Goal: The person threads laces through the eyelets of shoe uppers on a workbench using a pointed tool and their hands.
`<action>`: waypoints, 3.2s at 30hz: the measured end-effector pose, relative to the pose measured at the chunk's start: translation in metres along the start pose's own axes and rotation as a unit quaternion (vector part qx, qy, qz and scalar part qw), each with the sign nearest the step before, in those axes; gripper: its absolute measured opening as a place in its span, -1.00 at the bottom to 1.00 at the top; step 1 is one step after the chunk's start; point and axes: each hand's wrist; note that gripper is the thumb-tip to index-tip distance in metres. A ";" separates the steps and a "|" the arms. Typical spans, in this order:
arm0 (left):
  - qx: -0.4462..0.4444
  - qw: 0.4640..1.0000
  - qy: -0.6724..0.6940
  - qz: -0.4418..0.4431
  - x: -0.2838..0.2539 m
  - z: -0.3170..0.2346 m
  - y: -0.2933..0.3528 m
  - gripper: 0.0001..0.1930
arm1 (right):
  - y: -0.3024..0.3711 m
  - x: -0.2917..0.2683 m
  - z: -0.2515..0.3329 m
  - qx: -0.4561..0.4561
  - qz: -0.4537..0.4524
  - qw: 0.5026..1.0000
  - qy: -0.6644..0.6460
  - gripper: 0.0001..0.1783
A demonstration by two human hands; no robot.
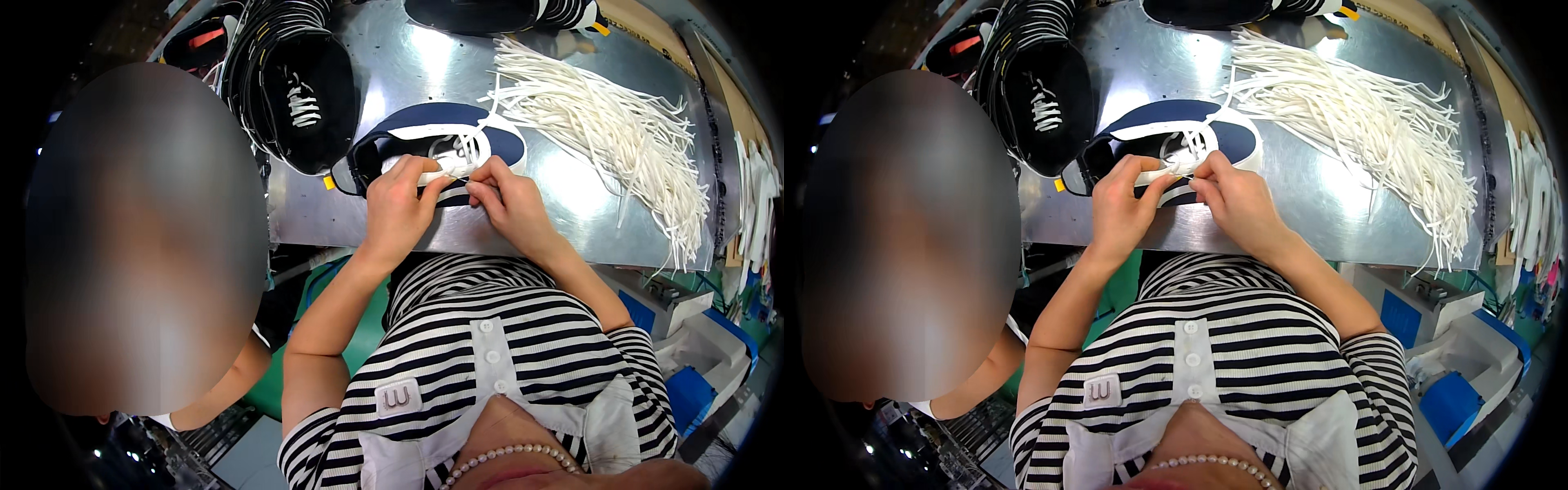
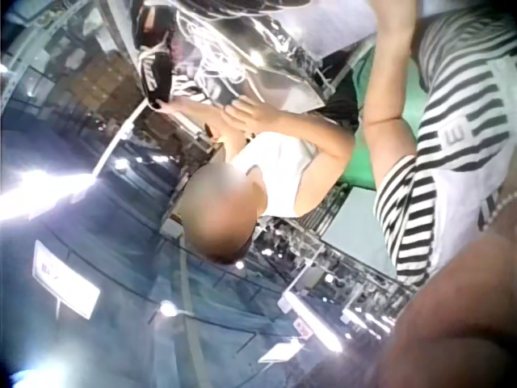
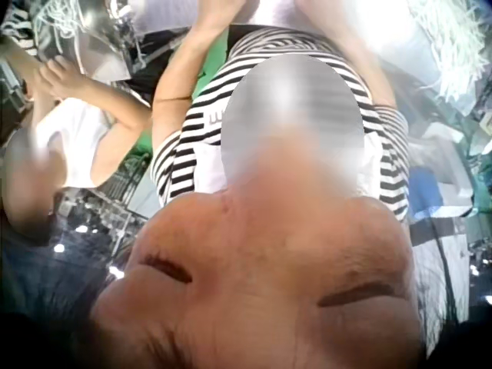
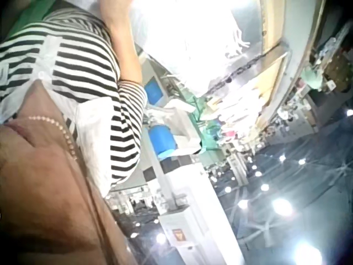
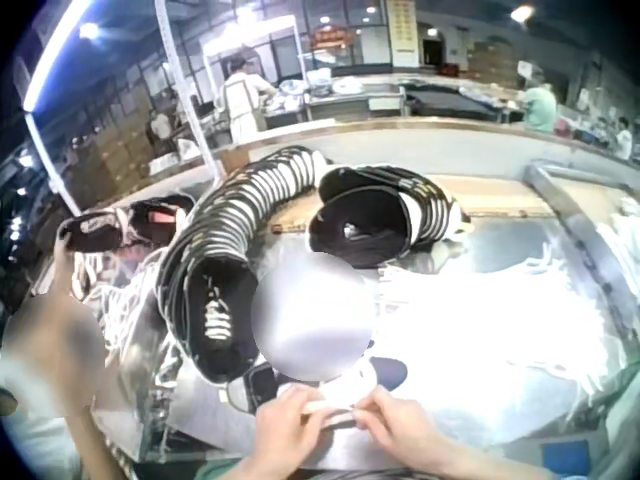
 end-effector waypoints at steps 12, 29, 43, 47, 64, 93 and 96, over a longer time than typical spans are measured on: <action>0.060 0.998 -0.001 -0.017 -0.048 -0.011 0.005 -0.89 | -0.010 0.007 0.057 -0.002 0.022 0.998 0.051 -0.78; 0.173 0.982 0.011 -0.073 -0.111 -0.011 0.079 -0.87 | 0.012 0.045 0.106 0.068 0.152 0.985 -0.042 -0.80; -0.056 0.977 0.138 0.150 -0.101 -0.023 0.074 -0.30 | 0.015 0.035 0.083 0.056 -0.012 0.982 -0.181 -0.88; -0.114 0.990 0.069 0.034 -0.055 0.024 0.024 -0.42 | -0.043 0.041 0.042 0.050 -0.007 0.983 -0.174 -0.76; -0.132 0.987 0.080 -0.053 0.015 0.002 -0.014 -0.69 | -0.044 -0.023 0.024 0.015 -0.013 0.993 -0.113 -0.71; -0.176 0.982 0.056 -0.031 -0.050 -0.013 0.015 -0.66 | -0.001 -0.020 0.099 -0.077 -0.012 0.981 0.176 -0.74; -0.208 0.967 0.141 -0.040 -0.032 -0.020 0.009 -0.71 | -0.005 -0.025 0.072 -0.096 0.039 0.986 0.130 -0.62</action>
Point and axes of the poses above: each hand's wrist, its own y-axis away from the middle knuckle, its own x-axis out of the palm, z = x × y, and after that the axes turned 14 degrees about -y, right-handed
